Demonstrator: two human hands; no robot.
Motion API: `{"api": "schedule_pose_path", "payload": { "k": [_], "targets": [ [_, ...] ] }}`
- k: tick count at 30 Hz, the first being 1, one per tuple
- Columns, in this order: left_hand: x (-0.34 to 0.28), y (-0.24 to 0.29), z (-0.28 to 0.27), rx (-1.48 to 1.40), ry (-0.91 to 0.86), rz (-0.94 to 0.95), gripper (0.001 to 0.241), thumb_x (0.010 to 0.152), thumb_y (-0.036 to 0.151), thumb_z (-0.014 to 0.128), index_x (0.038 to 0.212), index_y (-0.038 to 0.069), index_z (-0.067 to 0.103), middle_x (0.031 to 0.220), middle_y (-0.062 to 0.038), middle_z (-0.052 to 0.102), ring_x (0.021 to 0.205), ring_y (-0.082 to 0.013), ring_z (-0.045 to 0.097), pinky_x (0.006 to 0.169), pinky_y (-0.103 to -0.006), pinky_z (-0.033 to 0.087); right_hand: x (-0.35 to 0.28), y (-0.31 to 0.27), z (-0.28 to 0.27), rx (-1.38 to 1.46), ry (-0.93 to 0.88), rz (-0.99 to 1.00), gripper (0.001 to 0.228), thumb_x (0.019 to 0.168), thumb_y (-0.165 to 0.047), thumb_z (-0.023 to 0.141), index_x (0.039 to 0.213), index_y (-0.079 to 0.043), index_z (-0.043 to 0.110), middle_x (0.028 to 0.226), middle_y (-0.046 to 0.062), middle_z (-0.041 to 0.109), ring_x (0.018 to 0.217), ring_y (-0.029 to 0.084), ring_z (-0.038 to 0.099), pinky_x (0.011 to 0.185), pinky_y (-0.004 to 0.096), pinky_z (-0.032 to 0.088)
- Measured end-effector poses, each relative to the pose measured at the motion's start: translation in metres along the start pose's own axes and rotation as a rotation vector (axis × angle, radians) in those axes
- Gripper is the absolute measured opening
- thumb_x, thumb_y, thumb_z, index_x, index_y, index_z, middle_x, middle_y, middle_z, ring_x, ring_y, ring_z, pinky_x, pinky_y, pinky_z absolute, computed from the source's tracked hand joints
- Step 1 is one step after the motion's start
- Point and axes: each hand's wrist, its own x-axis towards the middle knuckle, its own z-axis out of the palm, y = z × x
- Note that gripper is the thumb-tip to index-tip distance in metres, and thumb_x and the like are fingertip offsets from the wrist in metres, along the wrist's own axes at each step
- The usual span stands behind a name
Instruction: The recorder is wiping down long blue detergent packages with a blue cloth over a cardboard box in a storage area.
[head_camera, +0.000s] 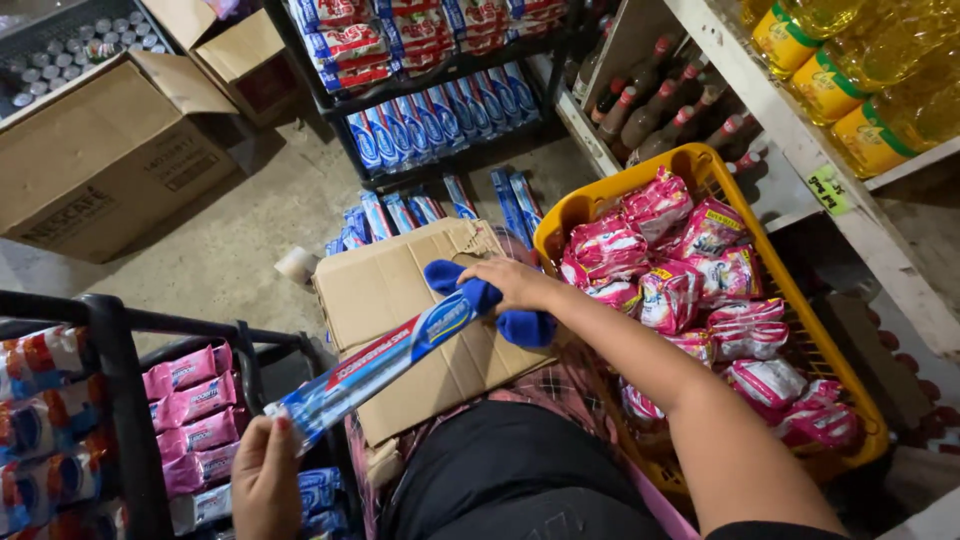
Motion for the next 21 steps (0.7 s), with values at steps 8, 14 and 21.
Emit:
{"api": "schedule_pose_path", "payload": {
  "k": [8, 14, 21],
  "targets": [
    [-0.002, -0.007, -0.015, 0.009, 0.023, 0.071, 0.019, 0.108, 0.019, 0.055, 0.094, 0.007, 0.056, 0.081, 0.002, 0.055, 0.072, -0.0057, 0.046, 0.065, -0.0203, 0.034, 0.004, -0.007, 0.019, -0.025, 0.111, 0.052, 0.071, 0.065, -0.015, 0.088, 0.129, -0.013, 0.059, 0.124, 0.012, 0.067, 0.118, 0.036, 0.06, 0.104, 0.045, 0.045],
    [-0.007, 0.008, 0.009, -0.118, 0.128, -0.043, 0.019, 0.103, 0.021, 0.052, 0.089, 0.009, 0.055, 0.087, 0.002, 0.062, 0.078, -0.0064, 0.057, 0.072, -0.0232, 0.051, -0.003, 0.011, 0.03, 0.081, 0.336, 0.17, 0.05, 0.072, -0.028, 0.089, 0.116, -0.014, 0.07, 0.107, 0.01, 0.074, 0.104, 0.029, 0.071, 0.094, 0.041, 0.054],
    [-0.012, -0.181, -0.079, -0.183, 0.054, -0.249, 0.015, 0.109, 0.018, 0.059, 0.097, 0.008, 0.059, 0.078, 0.001, 0.051, 0.065, -0.0086, 0.046, 0.058, -0.0255, 0.041, 0.023, 0.024, 0.059, 0.381, 0.583, 0.352, 0.051, 0.093, -0.053, 0.065, 0.118, -0.009, 0.069, 0.102, 0.005, 0.074, 0.096, 0.015, 0.07, 0.088, 0.033, 0.055]
  ]
}}
